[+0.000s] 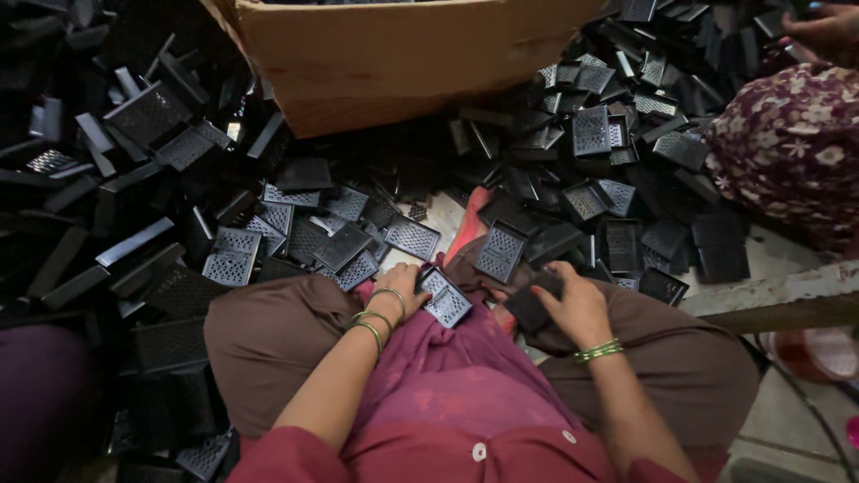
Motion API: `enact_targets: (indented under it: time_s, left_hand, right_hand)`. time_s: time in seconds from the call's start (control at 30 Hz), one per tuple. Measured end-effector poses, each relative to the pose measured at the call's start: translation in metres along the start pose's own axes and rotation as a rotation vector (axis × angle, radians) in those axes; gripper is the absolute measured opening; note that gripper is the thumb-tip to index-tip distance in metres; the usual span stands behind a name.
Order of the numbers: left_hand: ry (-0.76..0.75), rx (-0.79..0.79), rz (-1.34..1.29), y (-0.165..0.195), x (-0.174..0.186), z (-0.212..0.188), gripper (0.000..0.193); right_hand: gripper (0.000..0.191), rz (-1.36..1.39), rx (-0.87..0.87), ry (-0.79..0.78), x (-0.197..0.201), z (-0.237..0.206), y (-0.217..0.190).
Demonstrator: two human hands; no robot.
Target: The person sits on the floor surrounded by small black metal frames and a cardboard box. They pick up two frame pieces, align them, and snap them together to form a small box-like structure. The person repeats this assembly process for multiple units, placing the finished assemblies into the cardboard box.
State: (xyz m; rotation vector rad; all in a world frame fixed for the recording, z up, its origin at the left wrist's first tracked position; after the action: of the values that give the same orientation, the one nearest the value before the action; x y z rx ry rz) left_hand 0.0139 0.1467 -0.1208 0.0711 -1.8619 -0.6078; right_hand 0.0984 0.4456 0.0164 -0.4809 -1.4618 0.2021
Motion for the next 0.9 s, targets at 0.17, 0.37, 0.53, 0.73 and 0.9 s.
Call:
enact_targets:
  time_s: [0.17,0.37,0.53,0.73,0.9]
  left_hand:
    - [-0.090,0.146,-0.103,-0.012,-0.009,0.005,0.063]
    - [0.072,0.172,-0.441,-0.023,0.002,0.004,0.055]
    - [0.181,0.257,-0.714,-0.023,0.007,-0.008,0.047]
    - [0.374,0.224,-0.817,0.013,0.028,-0.022,0.042]
    - [0.421,0.164,-0.563,0.056,0.063,-0.037,0.043]
  right_hand:
    - [0.047,0.065,0.081,0.020,0.000,-0.004,-0.012]
    - [0.043,0.194,0.017,0.167,0.045,0.000,-0.012]
    - [0.049,-0.204,0.307,0.772,0.107,-0.040,-0.056]
    - [0.033,0.182,0.648,-0.263,-0.062,-0.064,-0.109]
    - [0.049,0.349,0.722,-0.475,-0.134,-0.081,-0.137]
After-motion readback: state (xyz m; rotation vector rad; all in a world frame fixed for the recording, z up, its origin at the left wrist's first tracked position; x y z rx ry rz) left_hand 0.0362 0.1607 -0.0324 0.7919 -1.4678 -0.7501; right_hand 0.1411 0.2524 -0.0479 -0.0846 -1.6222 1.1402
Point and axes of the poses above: each hand's wrist, its own z-axis towards the middle knuckle, its own x-axis out of the back of the hand, y = z × x, the point moved 10 cm from there along z, towards the middle knuckle, and after that the axes turned 2 degrees about -x, right-handed, at the moved point
